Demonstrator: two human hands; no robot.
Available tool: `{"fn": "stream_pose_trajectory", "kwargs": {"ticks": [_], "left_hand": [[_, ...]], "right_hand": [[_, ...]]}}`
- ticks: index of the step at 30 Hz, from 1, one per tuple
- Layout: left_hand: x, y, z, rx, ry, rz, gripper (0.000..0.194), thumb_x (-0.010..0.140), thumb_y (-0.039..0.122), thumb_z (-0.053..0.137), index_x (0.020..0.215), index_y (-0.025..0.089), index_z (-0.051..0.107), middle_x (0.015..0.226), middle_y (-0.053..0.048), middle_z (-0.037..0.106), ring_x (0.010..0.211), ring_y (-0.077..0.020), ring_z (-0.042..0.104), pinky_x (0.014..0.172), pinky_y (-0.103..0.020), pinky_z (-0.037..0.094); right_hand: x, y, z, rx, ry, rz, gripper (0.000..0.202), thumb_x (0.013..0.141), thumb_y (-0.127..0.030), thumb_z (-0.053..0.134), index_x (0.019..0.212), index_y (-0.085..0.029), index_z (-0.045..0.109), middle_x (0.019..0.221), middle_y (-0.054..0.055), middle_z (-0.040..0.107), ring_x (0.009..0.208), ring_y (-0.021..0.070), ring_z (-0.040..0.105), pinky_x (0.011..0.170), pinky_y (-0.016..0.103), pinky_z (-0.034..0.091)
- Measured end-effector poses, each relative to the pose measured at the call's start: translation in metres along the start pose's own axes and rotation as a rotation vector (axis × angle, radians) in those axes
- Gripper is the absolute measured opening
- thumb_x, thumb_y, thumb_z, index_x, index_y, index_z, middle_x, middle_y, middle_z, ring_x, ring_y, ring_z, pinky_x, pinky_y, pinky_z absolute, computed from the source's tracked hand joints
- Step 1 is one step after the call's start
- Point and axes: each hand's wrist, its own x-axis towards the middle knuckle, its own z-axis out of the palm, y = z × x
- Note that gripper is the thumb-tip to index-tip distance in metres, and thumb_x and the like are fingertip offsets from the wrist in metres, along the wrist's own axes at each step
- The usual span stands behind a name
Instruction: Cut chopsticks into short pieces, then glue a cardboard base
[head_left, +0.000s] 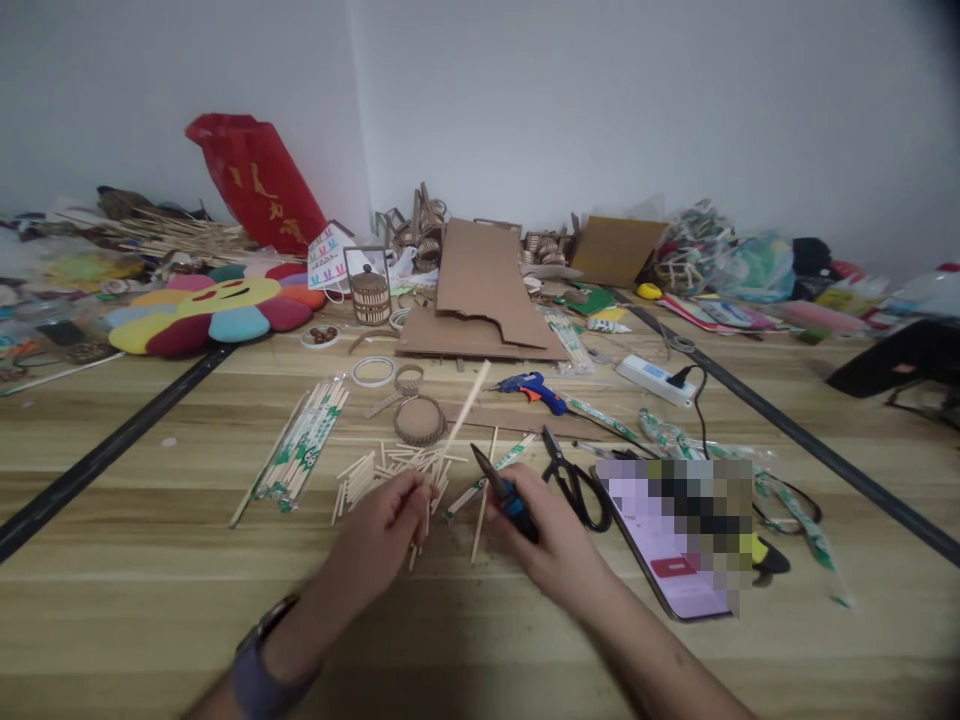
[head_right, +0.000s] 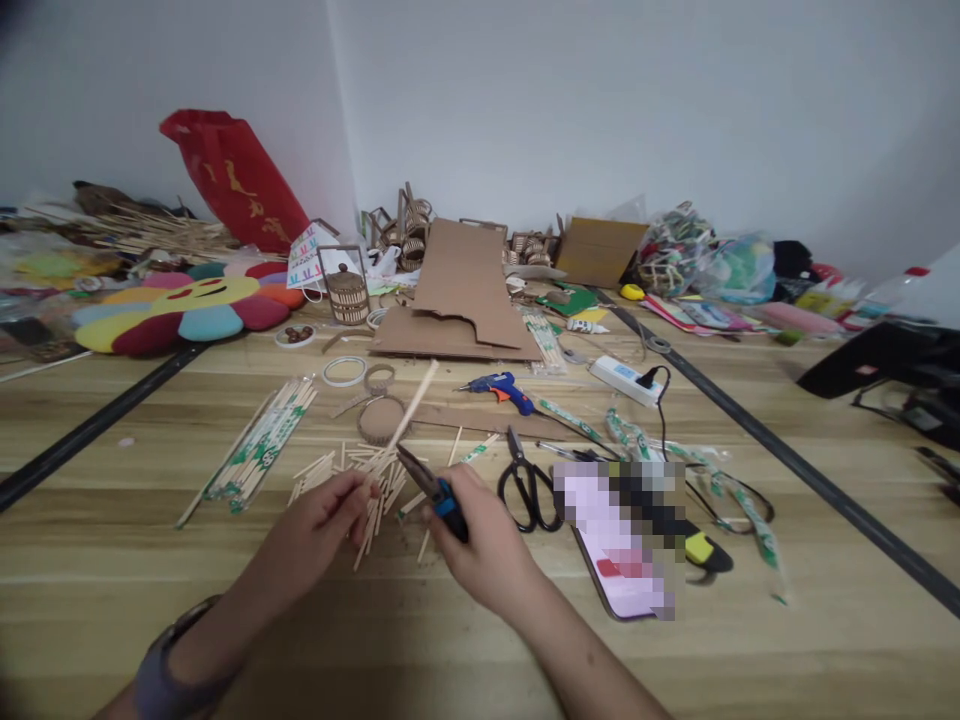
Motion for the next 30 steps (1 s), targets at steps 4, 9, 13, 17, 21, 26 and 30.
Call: {"fn": "stream_pose_trajectory", "kwargs": {"ticks": [4, 9, 13, 17, 21, 26, 30], "left_hand": [[-0.004, -0.003, 0.013, 0.378, -0.077, 0.051, 0.03, 0.094, 0.033, 0.034, 0.083, 0.021, 0.059, 0.081, -0.008, 0.07, 0.078, -0.0248, 0.063, 0.069, -0.032, 0.041], [-0.008, 0.001, 0.023, 0.634, -0.155, 0.07, 0.032, 0.095, 0.023, 0.031, 0.101, 0.02, 0.063, 0.098, -0.014, 0.072, 0.091, -0.029, 0.067, 0.076, -0.035, 0.045], [-0.008, 0.008, 0.025, 0.754, -0.24, 0.045, 0.037, 0.094, 0.016, 0.029, 0.106, 0.017, 0.063, 0.097, -0.018, 0.072, 0.091, -0.0322, 0.068, 0.076, -0.04, 0.047], [-0.01, 0.006, 0.031, 0.767, -0.173, 0.025, 0.031, 0.092, 0.016, 0.035, 0.098, 0.017, 0.066, 0.084, -0.016, 0.072, 0.083, -0.0292, 0.068, 0.076, -0.038, 0.047], [-0.009, -0.001, 0.029, 0.615, -0.125, 0.03, 0.026, 0.093, 0.024, 0.039, 0.084, 0.019, 0.063, 0.076, -0.012, 0.069, 0.077, -0.0259, 0.066, 0.071, -0.034, 0.045], [-0.001, -0.004, 0.012, -0.072, -0.313, 0.015, 0.038, 0.094, 0.05, 0.036, 0.077, 0.021, 0.053, 0.06, 0.0, 0.059, 0.058, -0.0168, 0.056, 0.059, -0.027, 0.041], [0.003, -0.007, 0.014, -0.438, -0.287, -0.149, 0.043, 0.083, 0.062, 0.048, 0.078, 0.02, 0.052, 0.064, 0.001, 0.062, 0.057, -0.0143, 0.056, 0.057, -0.026, 0.04]], "right_hand": [[-0.002, 0.006, 0.002, -0.126, 0.11, -0.197, 0.028, 0.079, -0.008, 0.05, 0.103, -0.021, 0.052, 0.134, 0.016, 0.051, 0.126, 0.0279, 0.046, 0.1, 0.044, 0.039], [-0.002, 0.013, 0.011, -0.31, 0.029, -0.028, 0.015, 0.082, -0.014, 0.052, 0.096, -0.019, 0.056, 0.099, 0.011, 0.066, 0.092, 0.0264, 0.061, 0.078, 0.036, 0.045], [-0.001, 0.009, 0.017, -0.419, -0.031, 0.116, 0.009, 0.085, -0.018, 0.053, 0.094, -0.019, 0.057, 0.092, 0.009, 0.066, 0.086, 0.0253, 0.061, 0.072, 0.032, 0.041], [-0.001, 0.001, 0.022, -0.525, -0.096, 0.187, 0.013, 0.083, -0.016, 0.055, 0.095, -0.018, 0.058, 0.095, 0.01, 0.066, 0.087, 0.0263, 0.06, 0.074, 0.033, 0.038], [0.001, 0.002, 0.019, -0.451, -0.097, 0.178, 0.013, 0.08, -0.013, 0.056, 0.092, -0.018, 0.058, 0.092, 0.009, 0.065, 0.084, 0.0236, 0.058, 0.074, 0.033, 0.037], [0.006, 0.009, -0.004, 0.114, -0.073, 0.165, 0.014, 0.087, -0.032, 0.053, 0.079, -0.02, 0.051, 0.073, -0.001, 0.055, 0.069, 0.016, 0.051, 0.063, 0.025, 0.039], [0.003, 0.0, -0.011, 0.144, -0.107, 0.096, 0.013, 0.087, -0.03, 0.054, 0.079, -0.02, 0.052, 0.075, -0.001, 0.057, 0.071, 0.0156, 0.053, 0.065, 0.025, 0.041]]}}
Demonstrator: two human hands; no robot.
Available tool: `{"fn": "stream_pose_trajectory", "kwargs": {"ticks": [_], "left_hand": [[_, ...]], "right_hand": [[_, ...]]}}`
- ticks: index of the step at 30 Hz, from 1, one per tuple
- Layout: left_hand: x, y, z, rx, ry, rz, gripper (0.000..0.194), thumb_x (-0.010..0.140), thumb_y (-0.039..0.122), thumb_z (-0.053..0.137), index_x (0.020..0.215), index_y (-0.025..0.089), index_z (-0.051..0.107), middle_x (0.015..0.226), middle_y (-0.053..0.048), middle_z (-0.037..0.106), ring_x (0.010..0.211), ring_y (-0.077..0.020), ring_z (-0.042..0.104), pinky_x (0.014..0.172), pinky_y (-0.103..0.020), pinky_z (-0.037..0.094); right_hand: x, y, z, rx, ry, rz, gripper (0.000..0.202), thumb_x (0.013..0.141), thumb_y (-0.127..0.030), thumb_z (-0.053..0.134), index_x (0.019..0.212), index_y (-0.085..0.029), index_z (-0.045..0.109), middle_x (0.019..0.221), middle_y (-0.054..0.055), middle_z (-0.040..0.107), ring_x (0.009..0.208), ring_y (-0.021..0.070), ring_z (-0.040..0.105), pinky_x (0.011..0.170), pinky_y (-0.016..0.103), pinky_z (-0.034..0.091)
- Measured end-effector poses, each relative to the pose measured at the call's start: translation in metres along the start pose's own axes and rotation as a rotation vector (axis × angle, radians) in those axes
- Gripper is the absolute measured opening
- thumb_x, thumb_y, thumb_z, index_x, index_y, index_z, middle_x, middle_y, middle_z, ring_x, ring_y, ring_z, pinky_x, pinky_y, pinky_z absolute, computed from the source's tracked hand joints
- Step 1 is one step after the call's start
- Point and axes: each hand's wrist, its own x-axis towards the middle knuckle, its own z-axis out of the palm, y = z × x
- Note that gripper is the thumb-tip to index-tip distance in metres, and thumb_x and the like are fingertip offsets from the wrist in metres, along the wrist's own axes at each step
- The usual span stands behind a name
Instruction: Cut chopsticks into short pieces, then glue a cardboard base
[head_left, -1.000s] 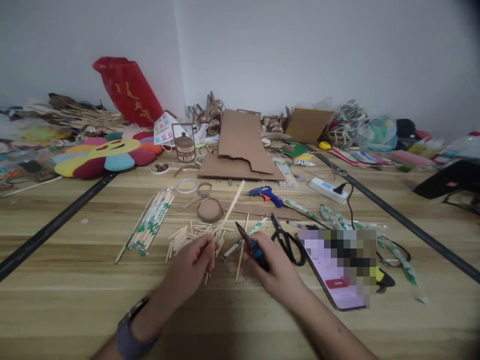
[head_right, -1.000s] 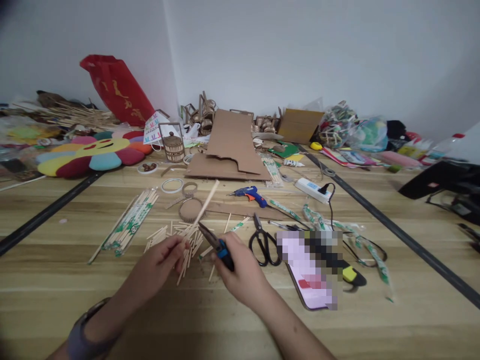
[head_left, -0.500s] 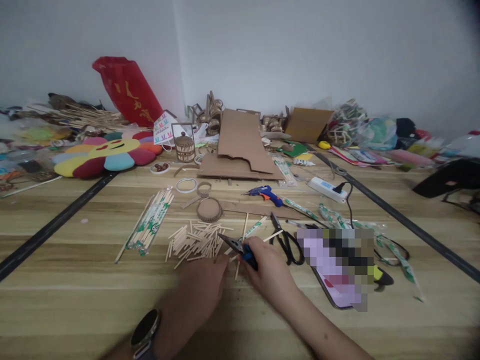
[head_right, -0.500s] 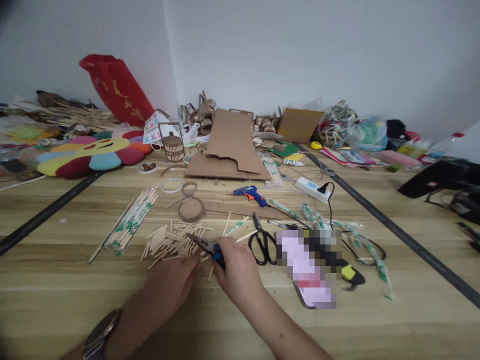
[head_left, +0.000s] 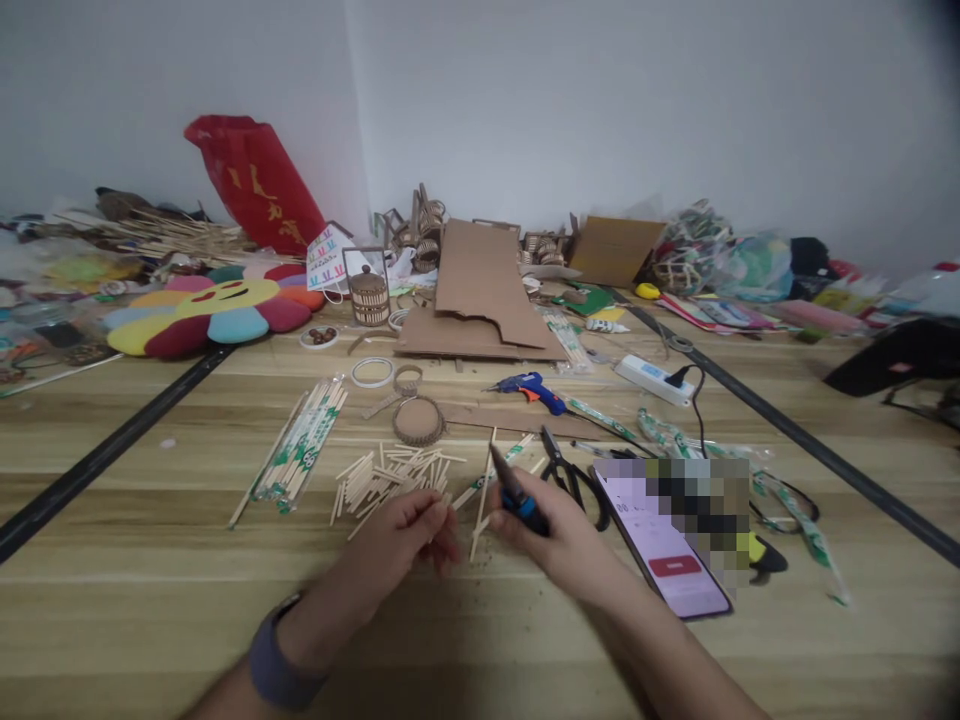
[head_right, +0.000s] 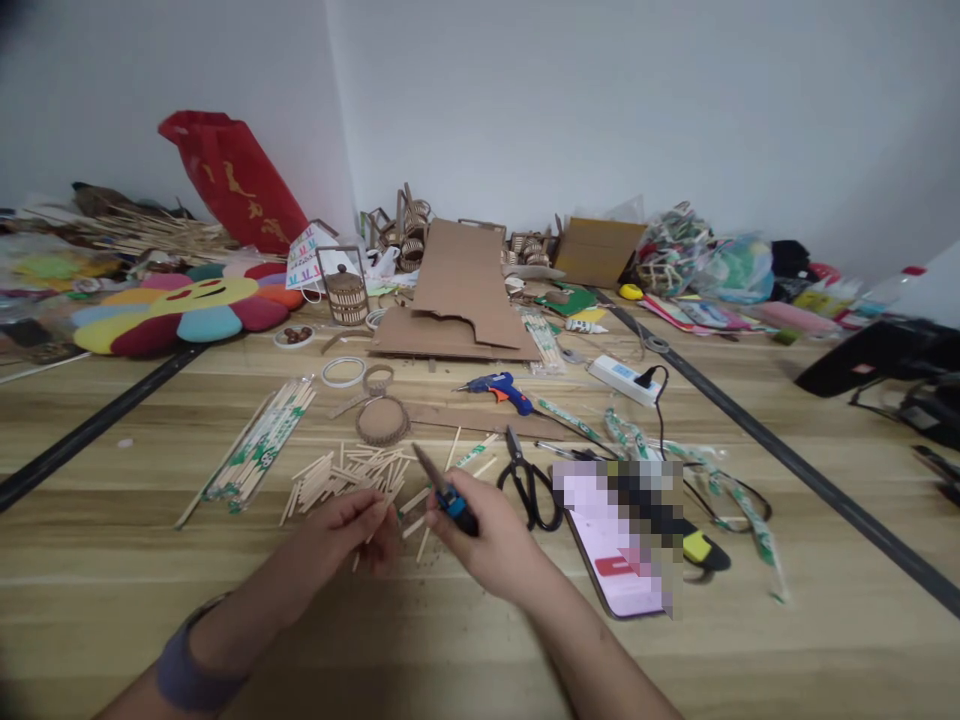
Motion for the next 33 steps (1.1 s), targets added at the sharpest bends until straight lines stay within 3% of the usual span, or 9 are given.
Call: {"fn": "stream_pose_trajectory", "kwargs": {"ticks": [3, 8, 14, 20, 22, 25, 28, 33], "left_hand": [[0.003, -0.006, 0.005, -0.009, -0.011, -0.015, 0.043, 0.082, 0.061, 0.051, 0.076, 0.019, 0.054, 0.066, 0.0, 0.063, 0.059, -0.0136, 0.055, 0.057, -0.025, 0.037], [0.003, -0.008, 0.007, 0.094, -0.034, 0.031, 0.038, 0.083, 0.054, 0.052, 0.075, 0.017, 0.059, 0.067, -0.001, 0.065, 0.063, -0.0155, 0.056, 0.062, -0.026, 0.04], [-0.001, -0.007, 0.007, 0.219, -0.085, -0.02, 0.04, 0.084, 0.051, 0.05, 0.071, 0.017, 0.065, 0.069, -0.004, 0.071, 0.07, -0.0202, 0.063, 0.068, -0.029, 0.045], [-0.001, -0.01, 0.008, -0.075, -0.225, -0.074, 0.046, 0.075, 0.062, 0.062, 0.07, 0.017, 0.062, 0.065, -0.002, 0.066, 0.062, -0.0174, 0.061, 0.065, -0.03, 0.047], [-0.001, -0.008, 0.008, -0.14, -0.246, -0.069, 0.048, 0.071, 0.065, 0.066, 0.07, 0.017, 0.06, 0.063, -0.001, 0.064, 0.06, -0.0164, 0.06, 0.063, -0.029, 0.047], [-0.001, -0.006, 0.007, -0.165, -0.147, -0.072, 0.049, 0.071, 0.065, 0.067, 0.073, 0.017, 0.059, 0.065, -0.001, 0.065, 0.062, -0.0154, 0.059, 0.063, -0.027, 0.044], [0.0, -0.005, 0.007, -0.233, 0.001, -0.097, 0.045, 0.073, 0.061, 0.067, 0.075, 0.017, 0.059, 0.069, 0.0, 0.064, 0.067, -0.0148, 0.058, 0.065, -0.026, 0.043], [0.002, -0.01, 0.014, -0.359, 0.077, -0.093, 0.031, 0.07, 0.046, 0.07, 0.075, 0.017, 0.061, 0.07, 0.001, 0.061, 0.067, -0.0137, 0.053, 0.064, -0.024, 0.04]], "right_hand": [[-0.004, -0.005, 0.009, -0.027, -0.096, -0.031, 0.003, 0.087, -0.02, 0.052, 0.088, -0.021, 0.055, 0.083, 0.002, 0.066, 0.077, 0.0166, 0.062, 0.07, 0.025, 0.044], [-0.007, 0.0, 0.02, -0.098, -0.137, 0.007, 0.031, 0.079, -0.007, 0.055, 0.106, -0.022, 0.053, 0.095, 0.004, 0.071, 0.089, 0.0205, 0.067, 0.076, 0.027, 0.047], [-0.007, 0.007, 0.021, -0.126, -0.149, -0.09, 0.058, 0.074, -0.001, 0.055, 0.126, -0.023, 0.043, 0.12, 0.008, 0.066, 0.108, 0.0228, 0.063, 0.088, 0.031, 0.047], [-0.007, 0.006, 0.019, -0.081, -0.177, -0.135, 0.053, 0.078, -0.004, 0.056, 0.126, -0.023, 0.047, 0.119, 0.007, 0.066, 0.11, 0.0217, 0.062, 0.092, 0.033, 0.048], [-0.006, 0.006, 0.019, -0.076, -0.134, -0.178, 0.05, 0.079, -0.006, 0.056, 0.125, -0.023, 0.048, 0.122, 0.008, 0.062, 0.114, 0.0218, 0.059, 0.096, 0.034, 0.046], [-0.003, 0.006, 0.022, -0.092, 0.048, -0.249, 0.046, 0.082, -0.01, 0.056, 0.126, -0.023, 0.048, 0.129, 0.012, 0.052, 0.125, 0.0238, 0.049, 0.105, 0.04, 0.04], [-0.003, 0.007, 0.028, -0.136, 0.196, -0.21, 0.045, 0.082, -0.017, 0.062, 0.124, -0.023, 0.048, 0.127, 0.013, 0.046, 0.123, 0.0263, 0.047, 0.104, 0.043, 0.042], [-0.006, 0.009, 0.043, -0.244, 0.168, -0.115, 0.062, 0.07, -0.018, 0.076, 0.125, -0.023, 0.049, 0.124, 0.013, 0.041, 0.115, 0.0286, 0.053, 0.094, 0.042, 0.051]]}}
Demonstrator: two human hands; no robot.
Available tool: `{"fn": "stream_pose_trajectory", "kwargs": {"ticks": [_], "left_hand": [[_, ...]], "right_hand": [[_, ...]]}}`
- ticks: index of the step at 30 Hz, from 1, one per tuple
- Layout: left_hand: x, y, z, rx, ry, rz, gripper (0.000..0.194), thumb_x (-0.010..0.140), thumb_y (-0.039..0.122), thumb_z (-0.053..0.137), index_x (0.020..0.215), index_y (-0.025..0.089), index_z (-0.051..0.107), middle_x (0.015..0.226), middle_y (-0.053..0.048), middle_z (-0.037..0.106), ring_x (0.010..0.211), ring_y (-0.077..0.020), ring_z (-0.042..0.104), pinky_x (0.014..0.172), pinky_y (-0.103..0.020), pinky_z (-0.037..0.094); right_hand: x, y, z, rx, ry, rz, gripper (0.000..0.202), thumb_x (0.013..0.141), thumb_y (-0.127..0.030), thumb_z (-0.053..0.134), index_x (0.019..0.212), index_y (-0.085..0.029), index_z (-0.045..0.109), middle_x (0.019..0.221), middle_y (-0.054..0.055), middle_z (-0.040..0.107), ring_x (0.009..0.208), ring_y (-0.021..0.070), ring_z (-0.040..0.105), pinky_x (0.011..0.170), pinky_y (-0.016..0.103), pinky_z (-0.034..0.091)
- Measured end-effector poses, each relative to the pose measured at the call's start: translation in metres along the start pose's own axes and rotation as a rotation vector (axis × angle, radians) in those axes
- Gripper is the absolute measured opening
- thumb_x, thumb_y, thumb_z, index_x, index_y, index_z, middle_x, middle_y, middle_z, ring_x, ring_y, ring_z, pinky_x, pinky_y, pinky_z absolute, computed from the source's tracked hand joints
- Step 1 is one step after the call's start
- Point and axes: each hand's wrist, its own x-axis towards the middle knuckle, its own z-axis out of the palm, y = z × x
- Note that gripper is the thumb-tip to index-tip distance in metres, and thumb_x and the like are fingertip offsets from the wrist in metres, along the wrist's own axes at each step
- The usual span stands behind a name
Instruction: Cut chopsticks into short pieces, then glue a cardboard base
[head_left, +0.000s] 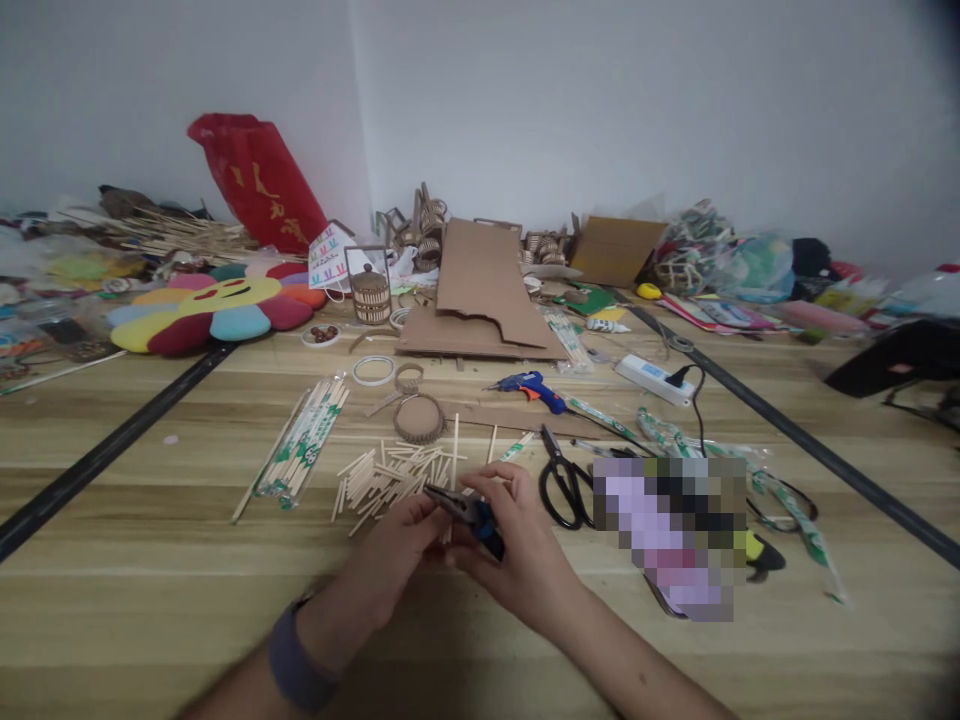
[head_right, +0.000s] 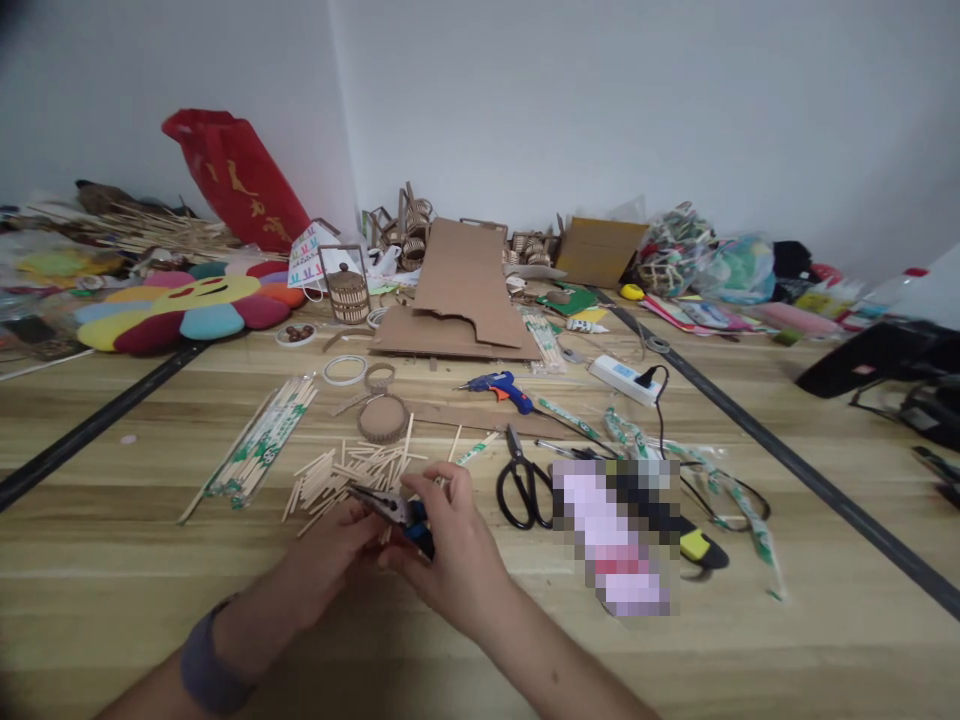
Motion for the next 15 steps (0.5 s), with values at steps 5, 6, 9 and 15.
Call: {"fn": "stream_pose_trajectory", "kwargs": {"ticks": [5, 6, 9, 15], "left_hand": [[0.0, -0.006, 0.006, -0.02, 0.053, 0.032, 0.011, 0.065, 0.026, 0.065, 0.07, 0.018, 0.06, 0.07, 0.002, 0.06, 0.072, -0.0151, 0.053, 0.067, -0.024, 0.04], [0.0, -0.007, 0.007, -0.018, 0.058, 0.042, 0.01, 0.065, 0.026, 0.065, 0.071, 0.018, 0.06, 0.07, 0.002, 0.061, 0.074, -0.016, 0.054, 0.069, -0.025, 0.041], [0.0, -0.01, 0.006, -0.003, 0.058, 0.057, 0.012, 0.067, 0.029, 0.065, 0.072, 0.018, 0.061, 0.072, 0.001, 0.064, 0.078, -0.0185, 0.056, 0.073, -0.027, 0.043], [-0.001, -0.013, 0.006, 0.052, 0.087, 0.101, 0.016, 0.072, 0.033, 0.065, 0.077, 0.018, 0.064, 0.078, -0.002, 0.068, 0.083, -0.0208, 0.059, 0.078, -0.03, 0.046]], "right_hand": [[-0.004, 0.002, 0.008, -0.1, 0.015, -0.055, 0.07, 0.067, -0.019, 0.081, 0.129, -0.022, 0.047, 0.123, 0.014, 0.041, 0.099, 0.0262, 0.059, 0.087, 0.043, 0.054], [-0.005, 0.003, 0.009, -0.111, 0.025, -0.07, 0.07, 0.068, -0.02, 0.081, 0.129, -0.021, 0.047, 0.122, 0.014, 0.041, 0.099, 0.0263, 0.059, 0.086, 0.042, 0.054], [-0.005, 0.004, 0.009, -0.127, 0.05, -0.095, 0.07, 0.067, -0.021, 0.082, 0.128, -0.022, 0.047, 0.121, 0.014, 0.042, 0.102, 0.0274, 0.059, 0.086, 0.041, 0.055], [-0.004, 0.004, 0.007, -0.142, 0.044, -0.091, 0.072, 0.064, -0.018, 0.083, 0.127, -0.02, 0.048, 0.119, 0.013, 0.044, 0.106, 0.0285, 0.058, 0.087, 0.041, 0.055]]}}
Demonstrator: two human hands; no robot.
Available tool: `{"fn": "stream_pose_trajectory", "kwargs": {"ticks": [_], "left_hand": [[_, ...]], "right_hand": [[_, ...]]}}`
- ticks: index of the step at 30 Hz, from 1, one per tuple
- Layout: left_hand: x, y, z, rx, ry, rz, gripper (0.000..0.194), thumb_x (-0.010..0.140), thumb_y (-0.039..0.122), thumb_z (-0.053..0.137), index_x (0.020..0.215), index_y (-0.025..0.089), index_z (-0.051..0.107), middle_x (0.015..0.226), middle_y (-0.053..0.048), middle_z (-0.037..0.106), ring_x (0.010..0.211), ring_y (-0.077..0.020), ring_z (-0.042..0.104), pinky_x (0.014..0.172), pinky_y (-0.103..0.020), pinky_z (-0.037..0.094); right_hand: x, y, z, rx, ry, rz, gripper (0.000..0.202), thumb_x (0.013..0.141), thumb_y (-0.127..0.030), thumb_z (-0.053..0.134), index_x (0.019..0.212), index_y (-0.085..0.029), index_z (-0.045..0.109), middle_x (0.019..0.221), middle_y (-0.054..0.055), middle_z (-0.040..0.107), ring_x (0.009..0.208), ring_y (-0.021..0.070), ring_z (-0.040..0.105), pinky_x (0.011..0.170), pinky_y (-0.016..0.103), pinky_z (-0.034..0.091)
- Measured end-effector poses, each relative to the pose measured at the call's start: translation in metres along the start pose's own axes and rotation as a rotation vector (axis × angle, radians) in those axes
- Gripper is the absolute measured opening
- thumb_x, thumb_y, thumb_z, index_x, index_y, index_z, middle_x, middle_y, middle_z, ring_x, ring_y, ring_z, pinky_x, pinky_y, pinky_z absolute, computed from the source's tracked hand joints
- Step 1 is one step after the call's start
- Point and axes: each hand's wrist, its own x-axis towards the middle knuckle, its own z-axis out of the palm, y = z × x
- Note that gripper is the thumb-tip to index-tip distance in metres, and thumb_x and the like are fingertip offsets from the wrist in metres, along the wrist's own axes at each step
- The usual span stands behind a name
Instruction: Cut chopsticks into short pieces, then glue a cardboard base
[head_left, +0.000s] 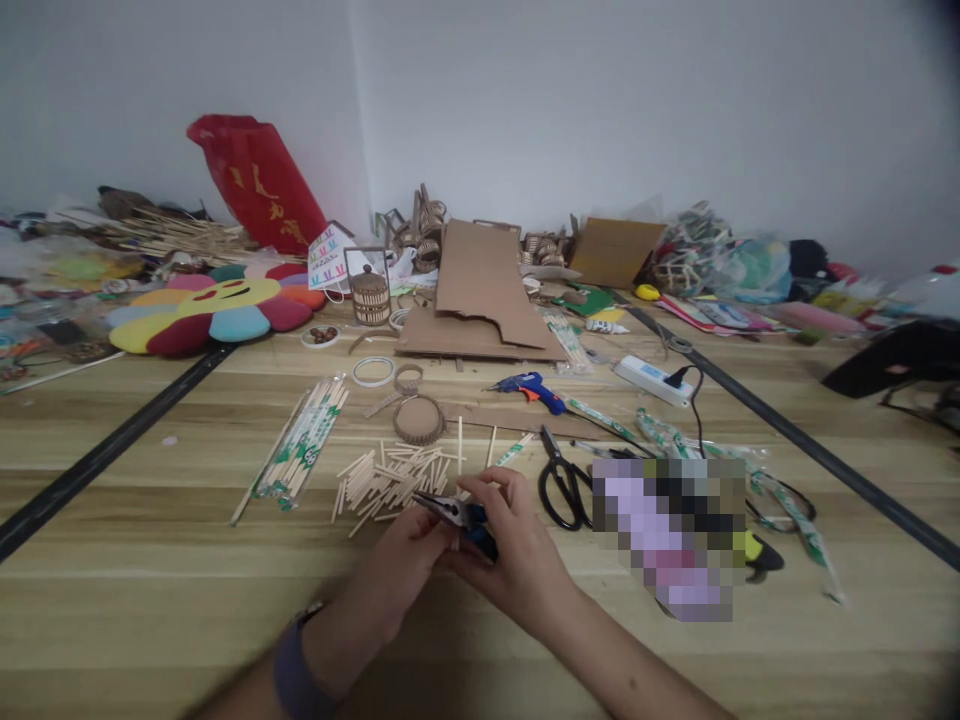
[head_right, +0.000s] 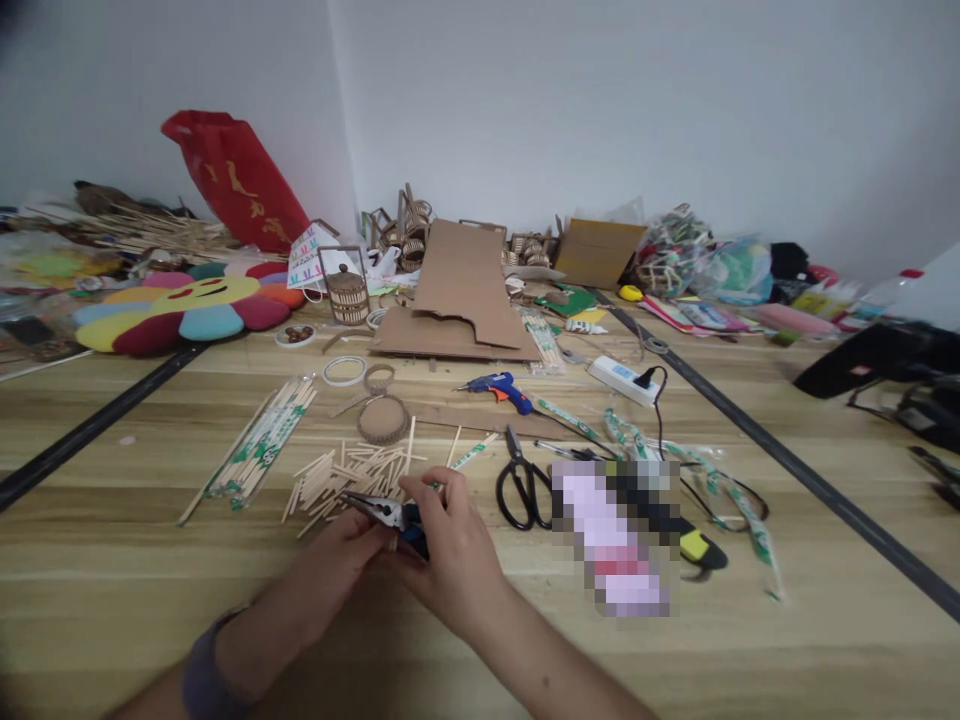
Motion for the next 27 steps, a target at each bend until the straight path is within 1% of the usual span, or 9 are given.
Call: {"fn": "stream_pose_trajectory", "kwargs": {"ticks": [8, 12, 13, 15, 17, 18, 20, 22, 27], "left_hand": [[-0.004, 0.004, 0.004, 0.03, -0.03, 0.03, 0.024, 0.076, 0.042, 0.065, 0.078, 0.018, 0.064, 0.075, -0.002, 0.069, 0.075, -0.0208, 0.063, 0.078, -0.033, 0.049], [-0.003, 0.008, -0.001, 0.093, 0.012, 0.053, 0.03, 0.076, 0.048, 0.065, 0.079, 0.018, 0.064, 0.077, -0.002, 0.069, 0.076, -0.0206, 0.062, 0.072, -0.031, 0.049], [-0.003, 0.011, -0.004, 0.111, 0.016, 0.063, 0.033, 0.077, 0.05, 0.064, 0.079, 0.018, 0.064, 0.077, -0.002, 0.069, 0.076, -0.0204, 0.062, 0.071, -0.03, 0.048], [-0.003, 0.021, -0.008, 0.149, 0.001, 0.079, 0.037, 0.079, 0.055, 0.062, 0.081, 0.018, 0.064, 0.077, -0.002, 0.069, 0.076, -0.0196, 0.062, 0.069, -0.028, 0.047], [-0.004, 0.03, -0.013, 0.22, 0.0, 0.077, 0.04, 0.08, 0.057, 0.06, 0.081, 0.017, 0.063, 0.075, -0.003, 0.071, 0.073, -0.019, 0.061, 0.066, -0.027, 0.045], [-0.004, 0.034, -0.015, 0.253, -0.008, 0.079, 0.04, 0.081, 0.058, 0.059, 0.082, 0.017, 0.063, 0.074, -0.004, 0.072, 0.073, -0.0191, 0.061, 0.066, -0.027, 0.045], [-0.005, 0.039, -0.019, 0.317, -0.029, 0.092, 0.041, 0.082, 0.058, 0.057, 0.086, 0.018, 0.064, 0.076, -0.004, 0.074, 0.074, -0.0196, 0.062, 0.067, -0.027, 0.044], [-0.005, 0.041, -0.022, 0.374, -0.04, 0.105, 0.04, 0.085, 0.056, 0.054, 0.09, 0.018, 0.064, 0.077, -0.004, 0.075, 0.073, -0.0192, 0.061, 0.067, -0.027, 0.043], [-0.007, 0.043, -0.021, 0.446, -0.116, 0.093, 0.035, 0.087, 0.051, 0.051, 0.088, 0.018, 0.063, 0.072, -0.003, 0.074, 0.065, -0.0165, 0.057, 0.063, -0.026, 0.04]], "right_hand": [[0.002, 0.001, -0.003, 0.049, 0.004, 0.035, 0.069, 0.064, -0.018, 0.081, 0.126, -0.023, 0.05, 0.119, 0.011, 0.045, 0.107, 0.0267, 0.057, 0.089, 0.039, 0.054], [0.006, -0.001, -0.009, 0.168, -0.039, 0.073, 0.066, 0.067, -0.024, 0.082, 0.126, -0.02, 0.051, 0.12, 0.012, 0.045, 0.112, 0.0272, 0.054, 0.093, 0.038, 0.05], [0.008, -0.002, -0.012, 0.217, -0.052, 0.081, 0.062, 0.069, -0.026, 0.081, 0.124, -0.019, 0.052, 0.118, 0.012, 0.047, 0.112, 0.0266, 0.054, 0.093, 0.038, 0.049], [0.012, -0.003, -0.022, 0.308, -0.087, 0.1, 0.044, 0.077, -0.029, 0.073, 0.117, -0.019, 0.057, 0.111, 0.01, 0.053, 0.106, 0.024, 0.055, 0.092, 0.036, 0.048], [0.015, -0.002, -0.033, 0.375, -0.159, 0.161, 0.027, 0.084, -0.03, 0.063, 0.109, -0.02, 0.061, 0.102, 0.006, 0.059, 0.098, 0.0216, 0.057, 0.089, 0.034, 0.047], [0.017, -0.001, -0.039, 0.41, -0.212, 0.211, 0.023, 0.086, -0.031, 0.06, 0.106, -0.02, 0.062, 0.099, 0.005, 0.061, 0.095, 0.021, 0.058, 0.087, 0.034, 0.046], [0.019, 0.002, -0.049, 0.485, -0.338, 0.311, 0.024, 0.087, -0.036, 0.058, 0.103, -0.019, 0.063, 0.098, 0.004, 0.064, 0.094, 0.0209, 0.058, 0.086, 0.032, 0.046], [0.02, 0.004, -0.057, 0.524, -0.443, 0.368, 0.027, 0.087, -0.039, 0.059, 0.103, -0.018, 0.064, 0.098, 0.004, 0.065, 0.094, 0.021, 0.058, 0.084, 0.031, 0.045], [0.02, 0.006, -0.062, 0.508, -0.611, 0.389, 0.03, 0.084, -0.041, 0.059, 0.1, -0.016, 0.066, 0.086, 0.001, 0.059, 0.081, 0.0177, 0.053, 0.073, 0.028, 0.041]]}}
